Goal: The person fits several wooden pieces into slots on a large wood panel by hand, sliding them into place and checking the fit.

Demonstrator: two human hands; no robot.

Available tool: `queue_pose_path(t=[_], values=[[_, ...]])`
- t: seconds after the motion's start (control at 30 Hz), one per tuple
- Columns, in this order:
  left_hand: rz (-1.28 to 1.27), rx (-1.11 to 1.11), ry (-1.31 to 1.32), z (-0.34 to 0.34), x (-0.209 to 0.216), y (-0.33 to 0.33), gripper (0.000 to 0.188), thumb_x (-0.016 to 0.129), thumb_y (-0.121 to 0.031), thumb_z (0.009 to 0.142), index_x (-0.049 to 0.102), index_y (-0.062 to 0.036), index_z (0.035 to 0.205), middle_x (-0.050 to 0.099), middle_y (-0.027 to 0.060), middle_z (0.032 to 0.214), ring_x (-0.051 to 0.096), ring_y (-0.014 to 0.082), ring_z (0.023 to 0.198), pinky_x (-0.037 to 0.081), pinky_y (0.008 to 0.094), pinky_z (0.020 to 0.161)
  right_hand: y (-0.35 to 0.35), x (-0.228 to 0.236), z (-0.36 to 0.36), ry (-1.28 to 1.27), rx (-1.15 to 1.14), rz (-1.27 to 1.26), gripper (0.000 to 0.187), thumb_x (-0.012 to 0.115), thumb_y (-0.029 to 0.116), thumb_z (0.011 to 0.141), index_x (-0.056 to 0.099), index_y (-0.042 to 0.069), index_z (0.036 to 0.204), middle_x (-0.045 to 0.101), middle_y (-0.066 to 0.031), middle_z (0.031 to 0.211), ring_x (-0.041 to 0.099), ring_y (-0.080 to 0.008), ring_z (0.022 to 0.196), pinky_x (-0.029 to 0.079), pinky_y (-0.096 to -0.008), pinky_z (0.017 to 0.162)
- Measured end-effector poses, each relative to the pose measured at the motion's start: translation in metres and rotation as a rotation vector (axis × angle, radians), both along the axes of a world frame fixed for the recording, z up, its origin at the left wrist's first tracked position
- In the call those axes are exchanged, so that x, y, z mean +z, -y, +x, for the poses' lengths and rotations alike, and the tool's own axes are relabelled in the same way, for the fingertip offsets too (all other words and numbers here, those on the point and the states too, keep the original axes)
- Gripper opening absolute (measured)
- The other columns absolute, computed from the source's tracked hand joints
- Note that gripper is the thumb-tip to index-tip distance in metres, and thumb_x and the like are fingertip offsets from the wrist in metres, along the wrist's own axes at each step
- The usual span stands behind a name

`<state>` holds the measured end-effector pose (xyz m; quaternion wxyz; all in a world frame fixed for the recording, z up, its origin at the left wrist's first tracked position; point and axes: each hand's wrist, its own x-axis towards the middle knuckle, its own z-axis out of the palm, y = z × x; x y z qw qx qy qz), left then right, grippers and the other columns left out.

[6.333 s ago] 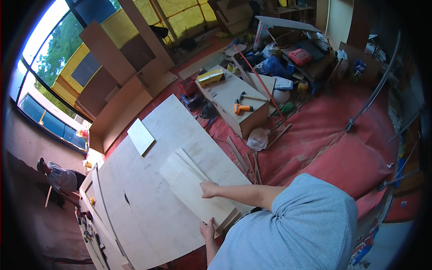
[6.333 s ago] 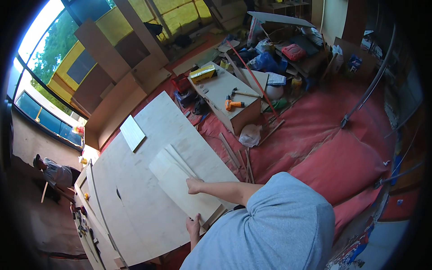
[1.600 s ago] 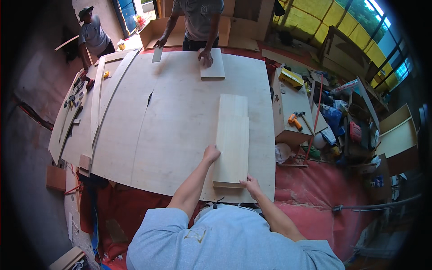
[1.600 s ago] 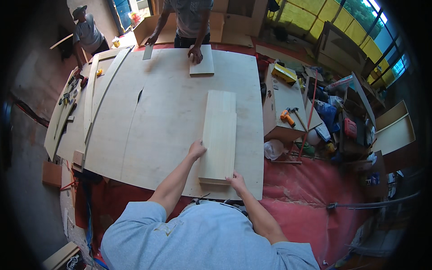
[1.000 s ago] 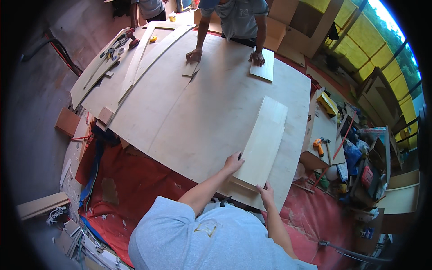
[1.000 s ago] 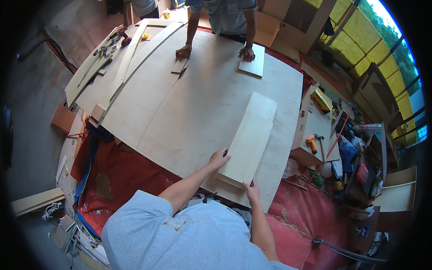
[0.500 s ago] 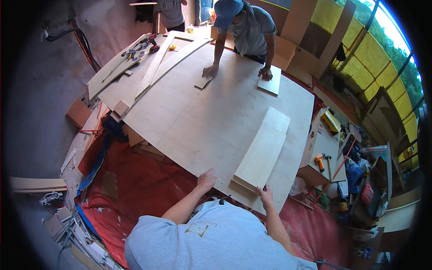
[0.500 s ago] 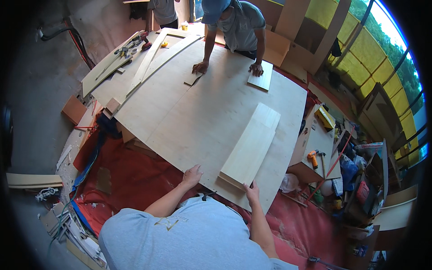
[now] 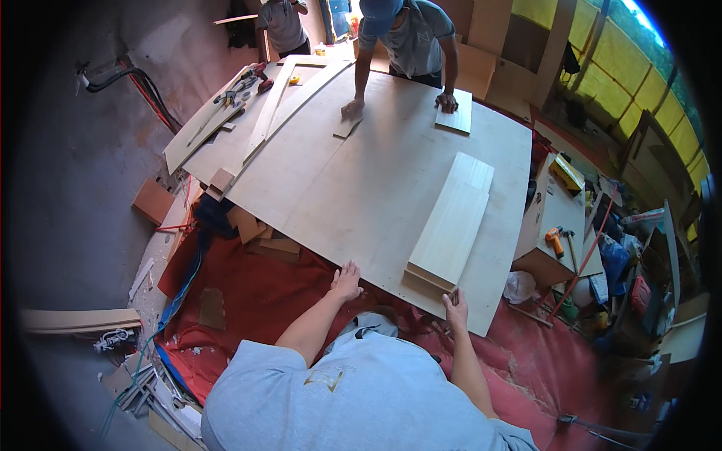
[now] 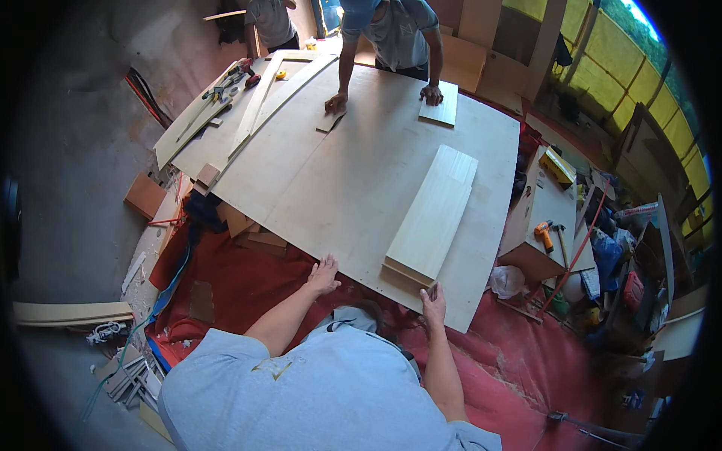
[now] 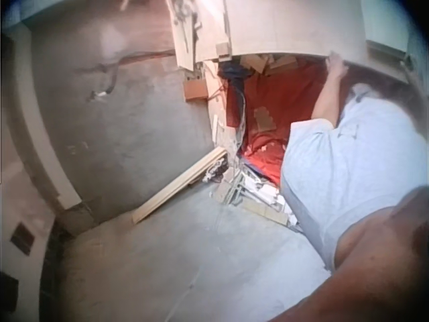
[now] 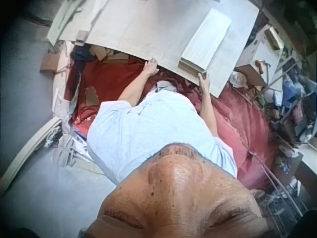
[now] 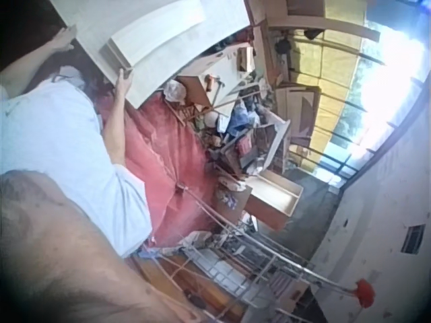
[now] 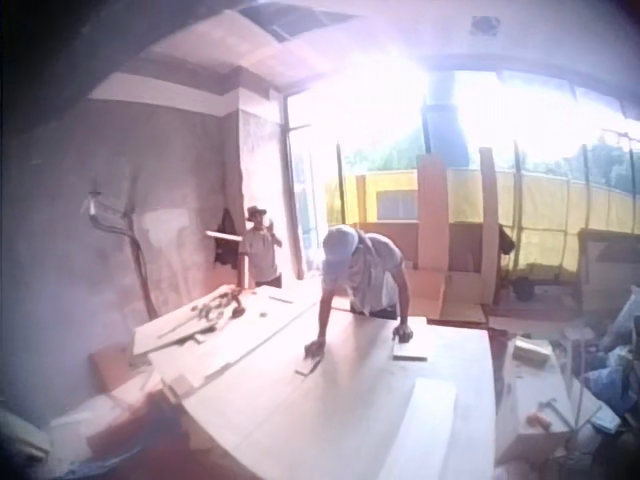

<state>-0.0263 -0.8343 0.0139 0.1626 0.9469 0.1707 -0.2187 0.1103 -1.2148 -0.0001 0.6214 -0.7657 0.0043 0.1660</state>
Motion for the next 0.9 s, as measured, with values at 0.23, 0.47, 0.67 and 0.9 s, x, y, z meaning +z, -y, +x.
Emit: queue_pose_path(t=[0.23, 0.47, 0.67, 0.9], values=[[-0.041, -0.042, -0.072, 0.012, 0.003, -0.005, 0.097, 0.071, -0.039, 0.095, 0.016, -0.0022, 0.167, 0.007, 0.0223, 0.176, 0.009, 0.043, 0.162, 0.014, 0.0587, 0.129, -0.004, 0.025, -0.008, 0.043, 0.046, -0.26, 0.081, 0.076, 0.024, 0.095, 0.035, -0.004, 0.16, 0.049, -0.0262, 0.157, 0.048, -0.0326, 0.147, 0.037, -0.0383, 0.122], [0.06, -0.159, 0.052, -0.008, -0.017, -0.021, 0.092, 0.068, -0.036, 0.094, 0.022, 0.0025, 0.164, 0.012, 0.0291, 0.173, 0.017, 0.0484, 0.159, 0.018, 0.0589, 0.128, -0.037, 0.067, -0.03, 0.036, 0.073, -0.458, 0.083, 0.075, 0.027, 0.095, 0.035, 0.0, 0.161, 0.051, -0.0272, 0.155, 0.048, -0.0391, 0.145, 0.039, -0.041, 0.121], [-0.032, -0.248, 0.157, -0.009, 0.001, -0.042, 0.077, 0.068, -0.034, 0.095, 0.039, 0.0018, 0.156, 0.027, 0.0329, 0.167, 0.03, 0.0501, 0.154, 0.026, 0.0543, 0.126, -0.051, 0.048, -0.032, 0.052, 0.006, -0.638, 0.085, 0.076, 0.029, 0.094, 0.035, -0.001, 0.161, 0.047, -0.0277, 0.158, 0.047, -0.0392, 0.146, 0.038, -0.0418, 0.121], [-0.647, -0.041, 0.412, -0.041, 0.007, -0.166, 0.03, 0.066, -0.03, 0.096, 0.073, -0.0089, 0.117, 0.075, 0.0191, 0.106, 0.074, 0.0335, 0.099, 0.057, 0.0463, 0.09, -0.093, 0.011, -0.099, -0.016, -0.415, -0.877, 0.075, 0.078, 0.03, 0.09, 0.049, -0.007, 0.149, 0.057, -0.0302, 0.147, 0.055, -0.0423, 0.138, 0.042, -0.0449, 0.117]])
